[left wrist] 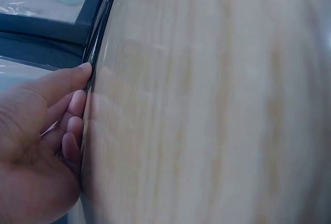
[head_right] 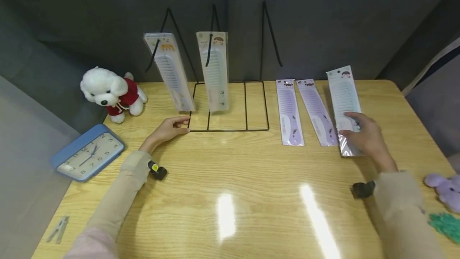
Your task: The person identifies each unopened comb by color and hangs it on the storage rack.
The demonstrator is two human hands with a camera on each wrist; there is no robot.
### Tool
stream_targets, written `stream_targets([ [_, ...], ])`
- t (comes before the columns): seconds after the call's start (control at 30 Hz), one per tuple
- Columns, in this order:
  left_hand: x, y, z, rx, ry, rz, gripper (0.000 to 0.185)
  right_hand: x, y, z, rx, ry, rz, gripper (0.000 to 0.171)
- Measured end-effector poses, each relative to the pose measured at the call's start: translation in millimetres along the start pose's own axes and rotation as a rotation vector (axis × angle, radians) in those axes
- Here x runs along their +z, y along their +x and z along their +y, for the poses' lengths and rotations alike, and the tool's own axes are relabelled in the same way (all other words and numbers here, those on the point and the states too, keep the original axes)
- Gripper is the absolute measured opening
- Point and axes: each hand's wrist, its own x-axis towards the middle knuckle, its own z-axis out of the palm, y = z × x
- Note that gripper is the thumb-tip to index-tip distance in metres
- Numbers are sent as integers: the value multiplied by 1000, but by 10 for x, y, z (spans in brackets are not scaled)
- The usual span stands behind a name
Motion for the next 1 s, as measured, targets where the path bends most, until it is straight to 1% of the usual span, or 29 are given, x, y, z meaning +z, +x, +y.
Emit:
stream_targets([
  [0.13,-9,0,2,6,6,-2,53,136,-165,-324,-153,31,97,57],
  [0.2,-11,4,0,7,5,-6,53,221,-257,-495,-226,35,142,55],
  [0.27,-12,5,-3,8,3,-11,53,310,-351,-661,-289,42,170,56],
  [0.33,-14,4,-7,4,2,-16,53,405,-432,-798,-386,54,208,57],
  [0.4,-15,3,-9,5,1,-17,53,502,-500,-915,-503,67,248,59],
  [0.43,-15,3,-9,6,0,-18,53,545,-528,-966,-569,94,261,52],
  [0.5,-14,-2,-4,6,-2,-19,53,620,-578,-1067,-685,143,279,46],
  [0.57,-12,-3,-1,8,-2,-17,53,680,-627,-1175,-763,185,277,52],
  [0.63,-13,-6,2,12,5,-15,53,726,-671,-1284,-811,226,270,65],
  [0.83,-16,-5,-1,26,18,-7,53,802,-780,-1600,-887,290,281,60],
  [1.0,-15,-9,1,21,11,-10,53,801,-821,-1810,-930,286,239,53],
])
